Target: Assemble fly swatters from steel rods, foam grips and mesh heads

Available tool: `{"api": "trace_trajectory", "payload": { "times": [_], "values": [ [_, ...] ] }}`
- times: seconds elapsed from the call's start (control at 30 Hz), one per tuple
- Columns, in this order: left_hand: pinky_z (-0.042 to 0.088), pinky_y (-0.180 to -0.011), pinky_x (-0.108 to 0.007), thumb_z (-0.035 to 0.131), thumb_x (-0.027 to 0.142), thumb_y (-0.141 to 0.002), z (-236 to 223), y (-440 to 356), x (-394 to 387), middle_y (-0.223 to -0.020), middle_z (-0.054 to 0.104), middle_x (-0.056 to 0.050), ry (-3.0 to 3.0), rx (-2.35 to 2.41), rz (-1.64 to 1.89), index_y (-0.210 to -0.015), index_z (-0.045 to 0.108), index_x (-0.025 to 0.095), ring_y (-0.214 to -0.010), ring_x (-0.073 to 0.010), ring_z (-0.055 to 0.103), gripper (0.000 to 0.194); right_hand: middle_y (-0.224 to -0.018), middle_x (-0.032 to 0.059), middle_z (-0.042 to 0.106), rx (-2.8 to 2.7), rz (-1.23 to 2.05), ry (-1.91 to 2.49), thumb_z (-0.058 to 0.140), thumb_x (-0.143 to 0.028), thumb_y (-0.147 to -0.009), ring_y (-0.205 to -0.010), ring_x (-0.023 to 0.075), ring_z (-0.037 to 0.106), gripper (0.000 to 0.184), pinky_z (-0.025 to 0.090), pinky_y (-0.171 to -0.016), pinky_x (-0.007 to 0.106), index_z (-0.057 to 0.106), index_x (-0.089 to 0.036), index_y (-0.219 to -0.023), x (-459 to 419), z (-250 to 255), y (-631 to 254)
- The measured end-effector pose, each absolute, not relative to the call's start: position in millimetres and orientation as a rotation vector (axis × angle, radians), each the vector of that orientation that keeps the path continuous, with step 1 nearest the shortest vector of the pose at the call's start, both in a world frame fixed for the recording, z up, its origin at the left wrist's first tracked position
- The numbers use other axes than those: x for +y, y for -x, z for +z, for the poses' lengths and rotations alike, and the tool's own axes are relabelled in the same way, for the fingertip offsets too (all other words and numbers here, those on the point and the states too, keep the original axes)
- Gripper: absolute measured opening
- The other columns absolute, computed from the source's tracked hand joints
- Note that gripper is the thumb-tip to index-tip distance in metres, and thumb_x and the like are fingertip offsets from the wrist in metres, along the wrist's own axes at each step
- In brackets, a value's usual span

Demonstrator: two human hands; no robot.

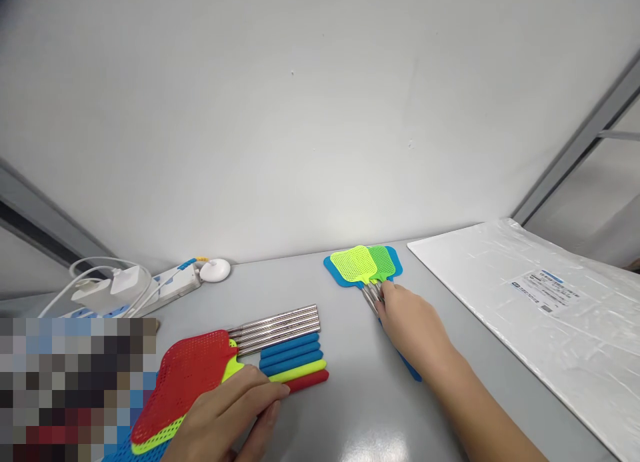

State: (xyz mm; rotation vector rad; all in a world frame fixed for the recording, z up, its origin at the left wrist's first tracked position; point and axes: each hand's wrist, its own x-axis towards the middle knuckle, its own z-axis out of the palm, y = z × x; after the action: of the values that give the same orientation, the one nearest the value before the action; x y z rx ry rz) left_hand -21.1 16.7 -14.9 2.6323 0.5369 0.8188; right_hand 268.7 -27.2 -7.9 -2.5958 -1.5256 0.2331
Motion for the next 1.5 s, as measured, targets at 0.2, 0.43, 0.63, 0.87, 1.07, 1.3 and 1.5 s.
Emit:
{"api": "trace_trajectory", "payload": {
  "times": [0.2, 0.43, 0.63, 0.87, 1.07, 1.3, 1.5],
  "values": [
    [0.051, -0.057, -0.022, 0.053, 0.012, -0.09, -15.0, 22.4, 18.2, -0.084, 0.064, -0.002, -2.633, 0.513, 0.867, -0.107, 0.06, 0.024, -0.069, -0.014, 0.061, 0.022, -0.083, 0.004, 0.067, -1.513, 0.206, 2.619, 0.042, -0.033, -0.094, -0.071, 0.0228, 0.061, 0.015, 0.029, -0.053, 0.029, 0.053, -0.024, -0.088, -27.3, -4.3, -268.7],
    [0.051, -0.069, -0.03, 0.052, 0.012, -0.088, -13.3, 18.6, 23.0, -0.082, 0.064, -0.003, -2.835, 0.509, 0.905, -0.102, 0.063, 0.021, -0.073, -0.017, 0.057, 0.019, -0.073, -0.0008, 0.066, -1.389, 0.031, 2.457, 0.041, -0.042, -0.095, -0.062, 0.0193, 0.058, 0.024, 0.031, -0.053, 0.029, 0.057, -0.026, -0.087, -29.1, 7.0, -268.8],
    [0.046, -0.078, -0.04, 0.054, 0.017, -0.087, -11.7, 18.1, 27.9, -0.103, 0.064, -0.006, -2.988, 0.673, 0.799, -0.099, 0.065, 0.022, -0.093, -0.0246, 0.053, 0.017, -0.068, -0.0012, 0.064, -1.635, 0.143, 2.057, 0.042, -0.039, -0.097, -0.06, 0.0159, 0.057, 0.024, 0.036, -0.057, 0.029, 0.06, -0.025, -0.088, -30.2, 6.2, -247.1],
    [0.045, -0.083, -0.054, 0.056, 0.023, -0.088, -11.7, 16.9, 24.7, -0.112, 0.062, -0.007, -2.891, 0.863, 0.632, -0.082, 0.065, 0.022, -0.101, -0.0299, 0.051, 0.01, -0.083, 0.0012, 0.066, -2.058, 0.344, 1.669, 0.04, -0.029, -0.099, -0.073, 0.0154, 0.059, 0.02, 0.039, -0.063, 0.028, 0.058, -0.023, -0.092, -34.9, -11.1, -207.5],
    [0.042, -0.09, -0.057, 0.062, 0.026, -0.087, -11.7, 14.5, 19.7, -0.115, 0.061, -0.006, -2.852, 0.895, 0.523, -0.079, 0.064, 0.021, -0.106, -0.03, 0.05, 0.009, -0.08, 0.0001, 0.061, -2.054, 0.408, 1.676, 0.04, -0.03, -0.1, -0.071, 0.0153, 0.056, 0.021, 0.038, -0.064, 0.028, 0.057, -0.023, -0.09, -34.1, -17.0, -202.2],
    [0.041, -0.093, -0.055, 0.067, 0.03, -0.085, -18.2, 15.6, 14.1, -0.11, 0.059, -0.005, -2.929, 0.81, 0.534, -0.079, 0.062, 0.019, -0.104, -0.0272, 0.05, 0.013, -0.077, -0.0005, 0.058, -1.921, 0.453, 1.758, 0.039, -0.035, -0.1, -0.065, 0.0153, 0.053, 0.024, 0.039, -0.06, 0.029, 0.056, -0.024, -0.087, -29.0, -21.9, -203.8],
    [0.041, -0.091, -0.05, 0.06, 0.033, -0.09, -25.3, 17.0, 11.3, -0.109, 0.059, -0.007, -3.017, 0.781, 0.604, -0.083, 0.064, 0.018, -0.101, -0.0258, 0.051, 0.017, -0.089, 0.0041, 0.059, -2.113, 0.309, 1.74, 0.037, -0.034, -0.1, -0.075, 0.0178, 0.056, 0.027, 0.042, -0.067, 0.032, 0.06, -0.022, -0.091, -3.3, -19.6, -199.6]
  ]
}}
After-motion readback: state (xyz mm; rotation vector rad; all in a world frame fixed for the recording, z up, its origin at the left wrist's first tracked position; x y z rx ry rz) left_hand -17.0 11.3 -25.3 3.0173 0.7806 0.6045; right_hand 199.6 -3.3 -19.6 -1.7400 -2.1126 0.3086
